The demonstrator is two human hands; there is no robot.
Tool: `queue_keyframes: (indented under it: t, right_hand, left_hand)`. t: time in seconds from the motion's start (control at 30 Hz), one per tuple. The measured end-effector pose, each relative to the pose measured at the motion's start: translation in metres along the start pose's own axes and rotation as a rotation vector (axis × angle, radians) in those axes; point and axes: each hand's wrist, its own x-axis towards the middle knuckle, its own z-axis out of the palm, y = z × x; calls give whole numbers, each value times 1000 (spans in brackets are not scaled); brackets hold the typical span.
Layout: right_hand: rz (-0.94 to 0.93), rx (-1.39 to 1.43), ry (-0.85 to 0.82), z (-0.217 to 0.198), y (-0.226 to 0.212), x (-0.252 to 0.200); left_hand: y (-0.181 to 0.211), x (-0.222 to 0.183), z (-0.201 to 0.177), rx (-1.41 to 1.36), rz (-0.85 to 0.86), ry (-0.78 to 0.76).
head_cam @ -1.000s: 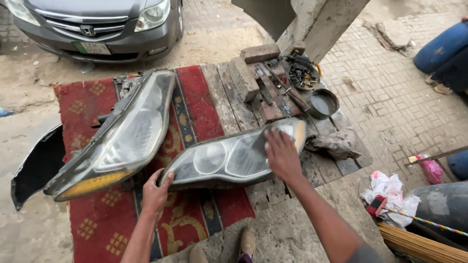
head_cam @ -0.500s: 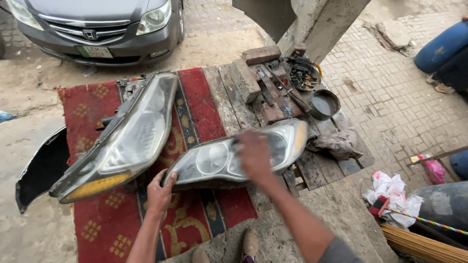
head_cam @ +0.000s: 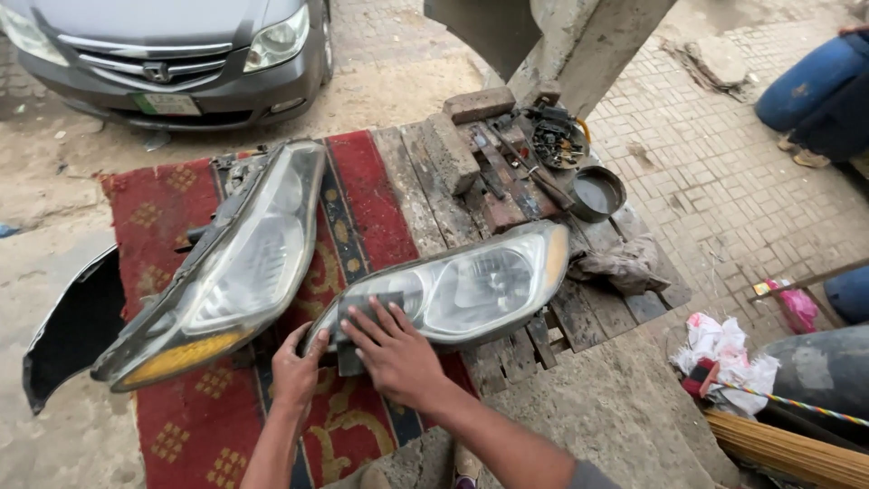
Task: Manually sanding a car headlight lens with sandpaper on a workbench to restore clarity.
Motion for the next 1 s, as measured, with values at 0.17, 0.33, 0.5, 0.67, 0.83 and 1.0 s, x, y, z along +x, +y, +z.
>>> queue_keyframes:
  t: [0.17,0.33,0.5,0.67,0.83,1.0]
  right_hand:
    - [711,333,-109,-122,22,22]
    - [450,-156,-82,1,66,-35]
    - [315,122,-19,-54,100,-37]
    - [606,-37,-106,-31,158,-52]
    - [320,-20,-99,-42,160,-110]
    - [536,106,-52,-49,193,-94]
  left_hand:
    - [-3,-5,-4,-91,-59,-1]
    - [-6,-9,-7,-62,-80,-26]
    - [2,2,-9,-38,-73,-59]
    - [10,2,-7,-20,-44,0]
    - [16,-7,-6,-108,-81,3]
    - [16,-11,-2,-143,-88,42]
